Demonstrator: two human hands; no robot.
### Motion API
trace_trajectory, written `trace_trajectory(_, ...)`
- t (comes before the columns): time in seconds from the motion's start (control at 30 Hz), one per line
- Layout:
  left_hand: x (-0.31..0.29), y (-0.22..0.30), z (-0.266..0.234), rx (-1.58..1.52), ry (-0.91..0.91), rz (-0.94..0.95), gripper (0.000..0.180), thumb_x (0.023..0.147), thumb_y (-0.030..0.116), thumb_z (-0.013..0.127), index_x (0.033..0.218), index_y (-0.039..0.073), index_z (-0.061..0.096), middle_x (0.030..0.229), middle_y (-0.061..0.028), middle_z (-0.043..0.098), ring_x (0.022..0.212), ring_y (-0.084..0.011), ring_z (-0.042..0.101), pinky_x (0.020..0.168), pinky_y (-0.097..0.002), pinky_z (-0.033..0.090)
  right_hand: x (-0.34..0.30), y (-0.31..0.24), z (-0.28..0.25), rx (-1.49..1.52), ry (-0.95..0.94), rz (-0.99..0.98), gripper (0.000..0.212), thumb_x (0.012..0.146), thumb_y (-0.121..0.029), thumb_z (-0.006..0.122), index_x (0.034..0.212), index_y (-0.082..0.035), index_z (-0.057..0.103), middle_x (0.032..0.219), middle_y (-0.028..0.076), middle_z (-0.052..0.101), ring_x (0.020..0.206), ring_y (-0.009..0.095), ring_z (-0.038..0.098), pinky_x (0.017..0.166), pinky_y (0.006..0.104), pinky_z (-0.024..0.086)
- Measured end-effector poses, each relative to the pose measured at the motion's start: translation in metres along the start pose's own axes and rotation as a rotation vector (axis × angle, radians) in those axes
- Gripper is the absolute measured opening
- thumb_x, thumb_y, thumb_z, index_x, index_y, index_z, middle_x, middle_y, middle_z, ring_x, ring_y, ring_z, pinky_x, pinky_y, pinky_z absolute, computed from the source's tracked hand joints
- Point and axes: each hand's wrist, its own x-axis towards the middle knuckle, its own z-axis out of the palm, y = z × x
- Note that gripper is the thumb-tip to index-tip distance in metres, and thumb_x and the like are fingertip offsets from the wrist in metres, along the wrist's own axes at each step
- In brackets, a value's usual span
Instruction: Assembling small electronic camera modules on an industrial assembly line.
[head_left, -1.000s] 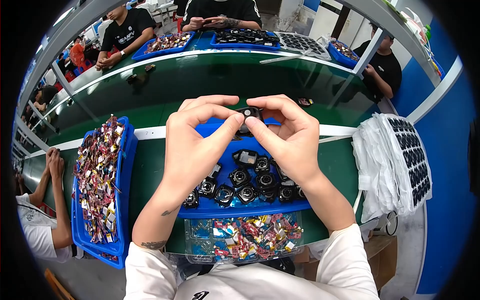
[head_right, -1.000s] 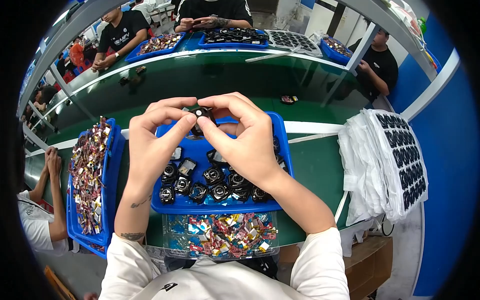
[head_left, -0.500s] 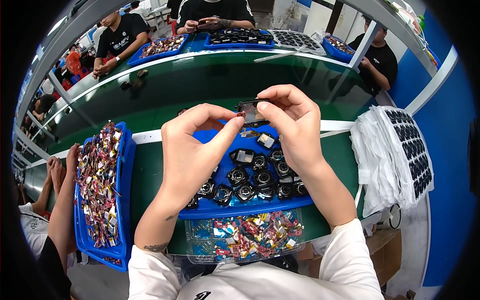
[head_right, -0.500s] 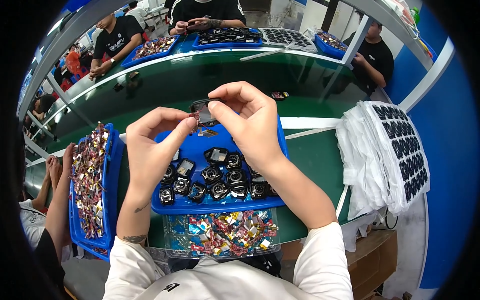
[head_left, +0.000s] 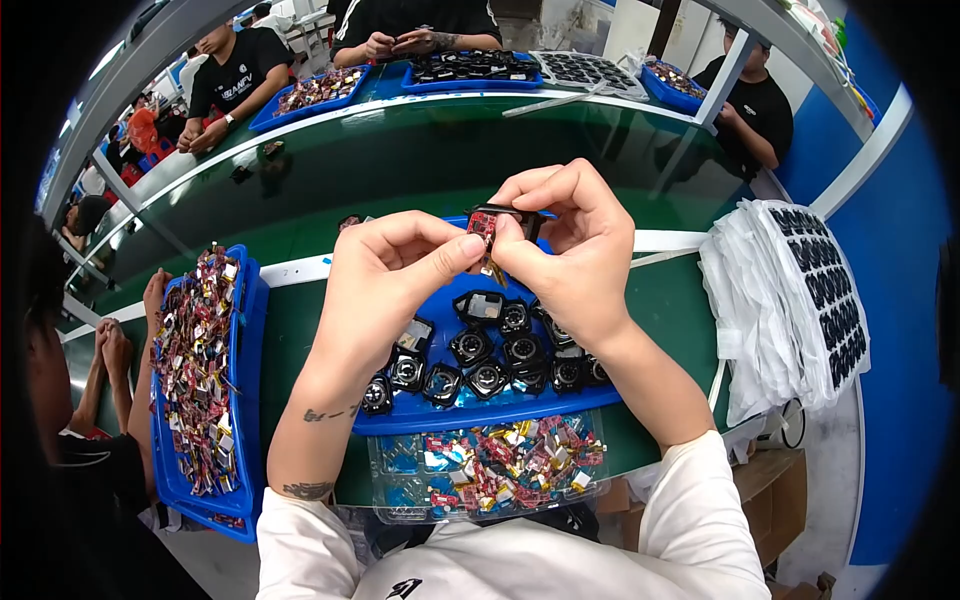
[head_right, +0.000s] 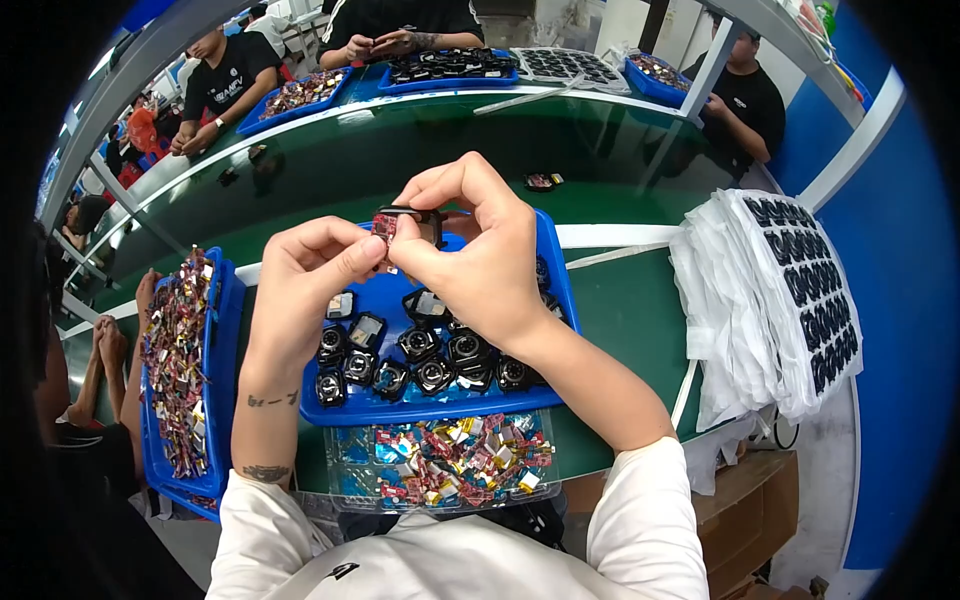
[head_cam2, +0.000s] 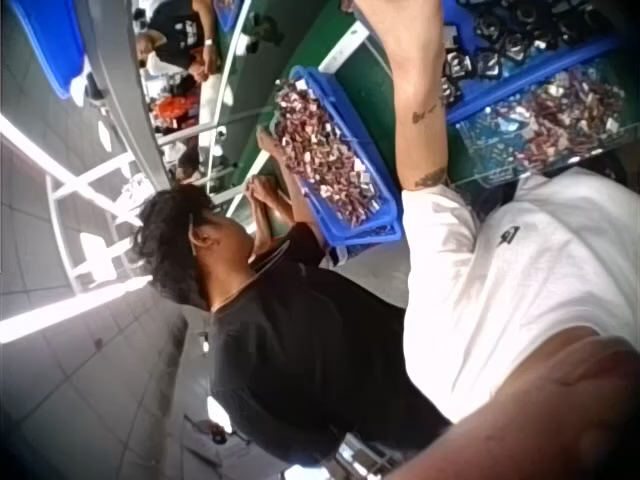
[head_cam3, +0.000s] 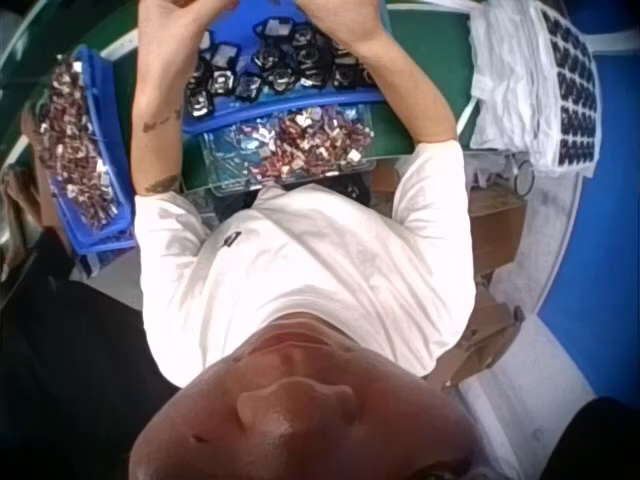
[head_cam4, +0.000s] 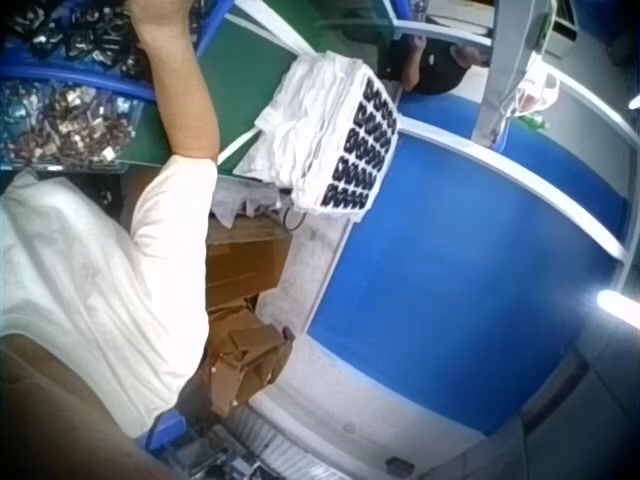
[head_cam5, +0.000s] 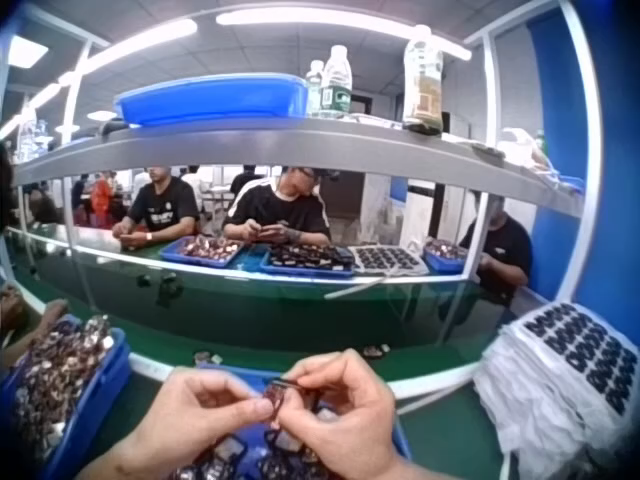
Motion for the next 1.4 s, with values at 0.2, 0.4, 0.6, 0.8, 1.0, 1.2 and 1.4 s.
trace_trajectory(0.2,0.001,0.001,0.002,0.119,0.154,0.017,0.018,0.082,0.009,0.073,0.091,-0.003,0.063,0.078,-0.0085,0.069,0.073,-0.0086,0.064,0.067,-0.0184,0.049,0.001,-0.007,0.001,0.140,-0.066,0.061,0.016,0.077,0.007,0.067,0.081,0.000,0.052,0.093,0.008,0.060,0.080,0.012,0.064,0.066,0.0239,0.056)
trace_trajectory(0.4,0.003,-0.004,-0.003,0.162,0.116,-0.069,0.022,0.081,0.012,0.074,0.094,-0.002,0.062,0.071,-0.0037,0.067,0.070,-0.0064,0.063,0.063,-0.0162,0.046,0.005,-0.002,-0.002,0.039,-0.117,0.135,0.015,0.081,-0.001,0.069,0.093,0.001,0.060,0.094,0.007,0.063,0.084,0.012,0.064,0.069,0.0244,0.055)
trace_trajectory(0.6,0.004,0.009,-0.009,0.239,0.119,0.037,0.019,0.085,0.016,0.070,0.093,-0.001,0.065,0.072,-0.0024,0.066,0.070,-0.0067,0.063,0.064,-0.0192,0.047,0.044,0.022,-0.064,-0.210,0.005,0.185,0.018,0.082,-0.006,0.068,0.099,-0.001,0.070,0.083,0.007,0.070,0.073,0.011,0.065,0.067,0.0226,0.052)
trace_trajectory(0.8,0.000,0.014,-0.008,0.333,0.081,0.120,0.020,0.088,0.019,0.066,0.090,-0.001,0.067,0.074,-0.0028,0.066,0.071,-0.0088,0.064,0.065,-0.0218,0.047,0.044,0.126,-0.212,-0.568,0.343,0.570,0.020,0.084,-0.008,0.064,0.100,0.003,0.063,0.089,0.008,0.068,0.071,0.012,0.065,0.063,0.0249,0.055)
trace_trajectory(1.0,-0.005,0.013,-0.008,0.409,0.043,0.136,0.016,0.088,0.012,0.063,0.093,-0.003,0.068,0.079,-0.0055,0.067,0.071,-0.0114,0.064,0.063,-0.0229,0.048,0.015,0.156,-0.251,-0.304,0.788,0.614,0.010,0.087,-0.009,0.055,0.091,-0.007,0.063,0.083,0.007,0.067,0.055,0.012,0.060,0.047,0.0227,0.052)
trace_trajectory(1.2,-0.002,0.008,-0.006,0.487,0.003,0.139,0.018,0.088,0.013,0.063,0.095,-0.003,0.069,0.083,-0.0088,0.069,0.074,-0.0130,0.066,0.066,-0.0236,0.050,0.008,0.160,-0.263,-0.513,0.820,0.568,0.011,0.084,-0.014,0.063,0.086,-0.005,0.069,0.076,0.005,0.067,0.055,0.010,0.059,0.046,0.0212,0.047)
trace_trajectory(1.4,-0.003,0.008,-0.004,0.510,0.003,0.140,0.019,0.088,0.013,0.064,0.095,-0.003,0.069,0.084,-0.0096,0.069,0.074,-0.0132,0.066,0.068,-0.0244,0.051,0.006,0.163,-0.261,-0.554,0.816,0.537,0.021,0.081,-0.018,0.073,0.088,0.001,0.067,0.074,0.007,0.066,0.058,0.011,0.061,0.049,0.0208,0.047)
